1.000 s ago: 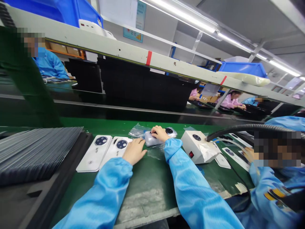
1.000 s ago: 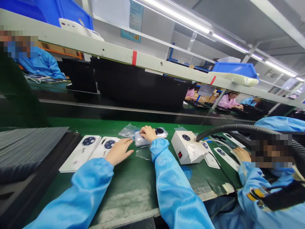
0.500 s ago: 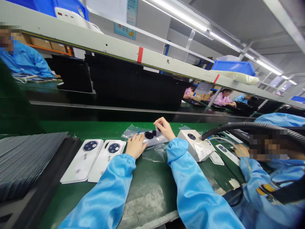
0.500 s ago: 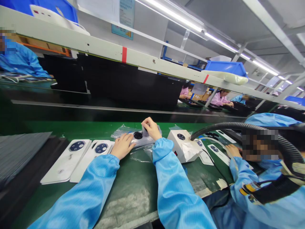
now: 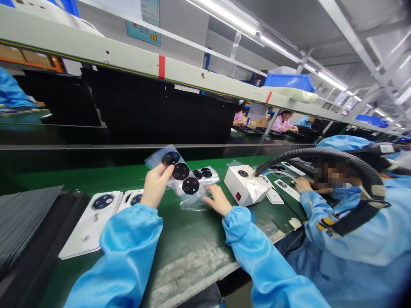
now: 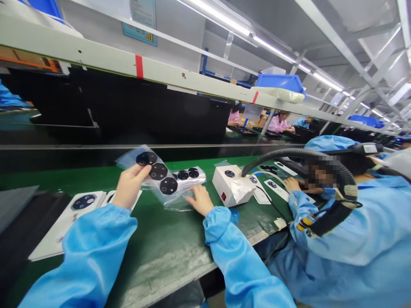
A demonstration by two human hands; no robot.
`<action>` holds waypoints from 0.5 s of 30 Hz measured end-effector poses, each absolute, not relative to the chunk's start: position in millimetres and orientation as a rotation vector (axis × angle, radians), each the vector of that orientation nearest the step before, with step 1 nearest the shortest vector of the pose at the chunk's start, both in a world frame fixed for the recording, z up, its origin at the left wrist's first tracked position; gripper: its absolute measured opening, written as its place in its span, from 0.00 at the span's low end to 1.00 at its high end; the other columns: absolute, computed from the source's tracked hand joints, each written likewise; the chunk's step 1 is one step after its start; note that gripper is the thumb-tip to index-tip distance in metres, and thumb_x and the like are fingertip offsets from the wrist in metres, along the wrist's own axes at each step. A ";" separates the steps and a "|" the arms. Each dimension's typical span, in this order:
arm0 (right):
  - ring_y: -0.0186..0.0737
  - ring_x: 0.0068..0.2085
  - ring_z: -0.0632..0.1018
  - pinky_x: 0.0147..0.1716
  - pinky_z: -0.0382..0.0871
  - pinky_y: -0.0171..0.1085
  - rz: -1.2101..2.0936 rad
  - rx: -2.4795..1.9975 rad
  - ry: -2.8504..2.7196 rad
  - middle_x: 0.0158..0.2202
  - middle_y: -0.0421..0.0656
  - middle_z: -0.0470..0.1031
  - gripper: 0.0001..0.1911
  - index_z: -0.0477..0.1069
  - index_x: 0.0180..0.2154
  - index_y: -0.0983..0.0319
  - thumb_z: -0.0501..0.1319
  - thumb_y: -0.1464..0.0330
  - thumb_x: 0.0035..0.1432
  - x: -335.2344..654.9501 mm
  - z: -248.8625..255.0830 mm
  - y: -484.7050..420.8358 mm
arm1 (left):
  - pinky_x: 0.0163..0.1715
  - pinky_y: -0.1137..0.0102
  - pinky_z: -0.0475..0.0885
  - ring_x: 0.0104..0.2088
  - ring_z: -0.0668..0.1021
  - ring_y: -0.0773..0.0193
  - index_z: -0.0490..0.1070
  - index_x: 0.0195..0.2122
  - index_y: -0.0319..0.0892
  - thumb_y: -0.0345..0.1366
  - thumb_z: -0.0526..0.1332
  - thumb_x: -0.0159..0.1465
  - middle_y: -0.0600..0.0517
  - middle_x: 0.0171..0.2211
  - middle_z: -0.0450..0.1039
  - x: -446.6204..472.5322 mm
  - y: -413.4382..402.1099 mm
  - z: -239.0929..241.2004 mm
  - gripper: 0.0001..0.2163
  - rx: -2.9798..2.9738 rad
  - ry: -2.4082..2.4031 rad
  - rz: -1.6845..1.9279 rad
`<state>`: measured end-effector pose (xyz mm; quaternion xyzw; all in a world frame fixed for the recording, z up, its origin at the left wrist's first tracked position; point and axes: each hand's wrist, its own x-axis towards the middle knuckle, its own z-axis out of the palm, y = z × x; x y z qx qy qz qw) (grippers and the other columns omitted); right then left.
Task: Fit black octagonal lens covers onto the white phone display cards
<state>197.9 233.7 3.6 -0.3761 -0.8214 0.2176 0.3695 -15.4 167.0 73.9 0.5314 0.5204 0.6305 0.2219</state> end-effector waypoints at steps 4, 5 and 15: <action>0.40 0.46 0.73 0.46 0.70 0.46 0.769 -0.978 -2.356 0.46 0.45 0.71 0.11 0.69 0.43 0.64 0.57 0.64 0.63 230.4 -20.5 186.2 | 0.34 0.66 0.72 0.31 0.76 0.64 0.70 0.37 0.39 0.43 0.60 0.60 0.53 0.32 0.73 -13.5 161.4 81.2 0.12 1.377 1.325 1.680; 0.40 0.46 0.74 0.47 0.70 0.45 0.858 -0.953 -2.409 0.45 0.45 0.72 0.10 0.70 0.41 0.64 0.57 0.65 0.63 239.8 -23.5 166.0 | 0.32 0.68 0.70 0.30 0.75 0.64 0.70 0.35 0.40 0.43 0.62 0.58 0.55 0.29 0.72 -9.2 161.0 81.3 0.11 1.375 1.321 1.620; 0.34 0.35 0.76 0.33 0.74 0.36 1.559 -1.440 -2.356 0.38 0.42 0.73 0.13 0.69 0.43 0.66 0.58 0.63 0.62 329.9 -110.1 16.5 | 0.28 0.71 0.63 0.25 0.68 0.68 0.66 0.24 0.39 0.40 0.61 0.59 0.57 0.22 0.65 50.6 166.8 36.9 0.11 1.544 1.244 0.929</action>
